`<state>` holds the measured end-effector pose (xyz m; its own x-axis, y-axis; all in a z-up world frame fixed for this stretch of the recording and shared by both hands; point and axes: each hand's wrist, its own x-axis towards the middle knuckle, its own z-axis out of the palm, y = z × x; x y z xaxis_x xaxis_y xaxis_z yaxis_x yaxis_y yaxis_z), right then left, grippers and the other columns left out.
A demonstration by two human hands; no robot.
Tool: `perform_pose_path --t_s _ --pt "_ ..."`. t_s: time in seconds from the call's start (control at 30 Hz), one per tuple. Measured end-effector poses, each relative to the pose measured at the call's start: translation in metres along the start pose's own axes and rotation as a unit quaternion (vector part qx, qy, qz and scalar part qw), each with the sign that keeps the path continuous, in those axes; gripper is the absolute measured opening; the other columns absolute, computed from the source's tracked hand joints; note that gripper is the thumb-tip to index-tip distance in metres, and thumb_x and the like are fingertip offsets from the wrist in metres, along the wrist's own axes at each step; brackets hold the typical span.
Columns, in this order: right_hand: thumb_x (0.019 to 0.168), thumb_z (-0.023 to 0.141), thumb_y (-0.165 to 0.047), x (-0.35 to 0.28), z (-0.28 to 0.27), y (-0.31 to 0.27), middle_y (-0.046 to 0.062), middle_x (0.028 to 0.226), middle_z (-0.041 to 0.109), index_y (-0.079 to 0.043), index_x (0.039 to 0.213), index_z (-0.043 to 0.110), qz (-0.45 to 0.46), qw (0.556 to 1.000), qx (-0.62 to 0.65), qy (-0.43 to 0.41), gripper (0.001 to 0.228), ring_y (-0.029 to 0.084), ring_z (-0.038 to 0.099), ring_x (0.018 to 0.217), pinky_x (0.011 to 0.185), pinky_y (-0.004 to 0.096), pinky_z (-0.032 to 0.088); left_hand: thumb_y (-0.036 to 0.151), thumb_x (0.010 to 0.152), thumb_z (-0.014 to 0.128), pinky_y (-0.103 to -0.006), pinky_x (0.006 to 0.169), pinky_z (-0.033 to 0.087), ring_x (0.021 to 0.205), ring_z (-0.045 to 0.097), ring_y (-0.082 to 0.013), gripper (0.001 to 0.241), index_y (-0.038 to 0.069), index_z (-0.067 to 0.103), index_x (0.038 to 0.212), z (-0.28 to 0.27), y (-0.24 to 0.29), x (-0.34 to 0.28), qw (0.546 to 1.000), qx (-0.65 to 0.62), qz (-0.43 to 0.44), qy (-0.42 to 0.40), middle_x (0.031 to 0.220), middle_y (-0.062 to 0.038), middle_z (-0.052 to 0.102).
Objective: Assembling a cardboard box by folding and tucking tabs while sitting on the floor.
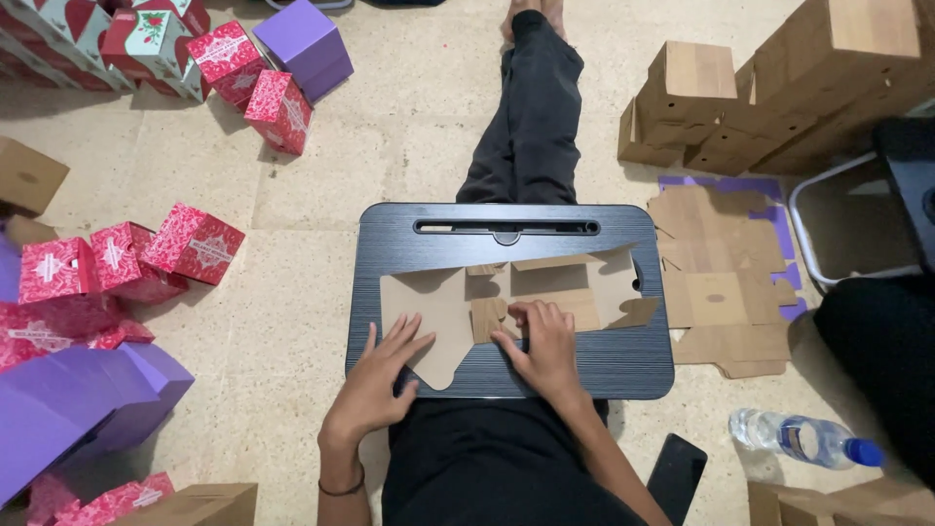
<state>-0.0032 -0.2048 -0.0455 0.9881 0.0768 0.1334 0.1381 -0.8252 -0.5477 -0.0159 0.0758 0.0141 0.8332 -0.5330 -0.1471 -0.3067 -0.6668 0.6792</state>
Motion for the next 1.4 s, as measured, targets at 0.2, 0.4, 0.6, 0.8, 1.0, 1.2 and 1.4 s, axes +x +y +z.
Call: perform_pose_path --t_s 0.2,0.4,0.6,0.8,1.0,1.2,1.4 --pt "0.093 0.069 -0.043 0.001 -0.008 0.007 -0.003 0.089 0.067 -0.018 0.085 0.068 0.013 1.0 0.002 -0.011 0.026 0.02 0.056 0.089 0.083 0.04 0.037 0.03 0.082 0.086 -0.0525 0.125 0.005 0.156 0.013 -0.0274 0.081 0.019 0.047 0.152 0.01 -0.002 0.016 1.0 0.006 -0.013 -0.01 0.168 -0.006 0.024" --pt "0.093 0.066 -0.047 -0.007 -0.016 0.025 -0.003 0.089 0.068 -0.021 0.085 0.069 0.072 0.997 -0.028 -0.002 0.028 0.019 0.057 0.091 0.085 0.038 0.038 0.039 0.081 0.082 -0.0582 0.122 0.003 0.153 0.023 -0.0287 0.061 0.022 0.066 0.137 0.017 0.012 0.032 0.999 0.035 0.036 0.003 0.16 -0.006 0.039" --pt "0.087 0.075 -0.046 -0.013 -0.023 0.036 -0.005 0.082 0.066 -0.022 0.092 0.067 0.096 0.994 0.002 0.044 0.026 0.017 0.06 0.085 0.087 0.038 0.041 0.04 0.092 0.065 -0.0684 0.119 -0.001 0.142 0.045 -0.0282 0.03 0.028 0.081 0.114 0.024 0.023 0.04 0.999 0.004 0.015 0.05 0.134 -0.001 0.069" --pt "0.091 0.069 -0.021 -0.008 -0.019 0.023 -0.002 0.093 0.072 -0.019 0.095 0.068 0.011 0.999 0.034 0.023 0.005 0.018 0.065 0.09 0.088 0.038 0.045 0.038 0.094 0.065 -0.0583 0.119 0.021 0.119 0.064 -0.0193 0.027 0.023 0.077 0.113 0.044 0.014 0.057 0.982 0.047 -0.013 0.184 0.114 0.001 0.077" --pt "0.094 0.064 -0.036 -0.009 0.003 0.003 0.002 0.093 0.065 -0.018 0.096 0.067 -0.028 0.998 -0.037 0.048 0.018 0.025 0.057 0.088 0.081 0.042 0.04 0.049 0.086 0.074 -0.0546 0.117 0.027 0.11 0.062 -0.0215 0.038 0.021 0.073 0.112 0.067 0.017 0.071 0.949 0.101 -0.036 0.295 0.11 0.001 0.069" --pt "0.098 0.06 -0.037 -0.006 0.005 -0.007 0.004 0.095 0.064 -0.016 0.101 0.065 -0.047 0.997 -0.062 0.021 0.021 0.025 0.056 0.09 0.08 0.042 0.038 0.058 0.082 0.075 -0.0511 0.118 0.028 0.123 0.053 -0.0263 0.056 0.02 0.067 0.123 0.084 0.016 0.079 0.936 0.13 -0.083 0.317 0.123 -0.005 0.062" --pt "0.094 0.067 -0.048 -0.004 0.009 -0.004 0.001 0.096 0.064 -0.017 0.098 0.065 -0.025 0.998 -0.06 0.011 0.031 0.023 0.055 0.089 0.08 0.04 0.038 0.078 0.075 0.07 -0.052 0.123 0.016 0.155 0.016 -0.0411 0.107 0.01 0.041 0.152 0.087 0.012 0.076 0.913 0.16 -0.136 0.35 0.166 -0.028 0.021"
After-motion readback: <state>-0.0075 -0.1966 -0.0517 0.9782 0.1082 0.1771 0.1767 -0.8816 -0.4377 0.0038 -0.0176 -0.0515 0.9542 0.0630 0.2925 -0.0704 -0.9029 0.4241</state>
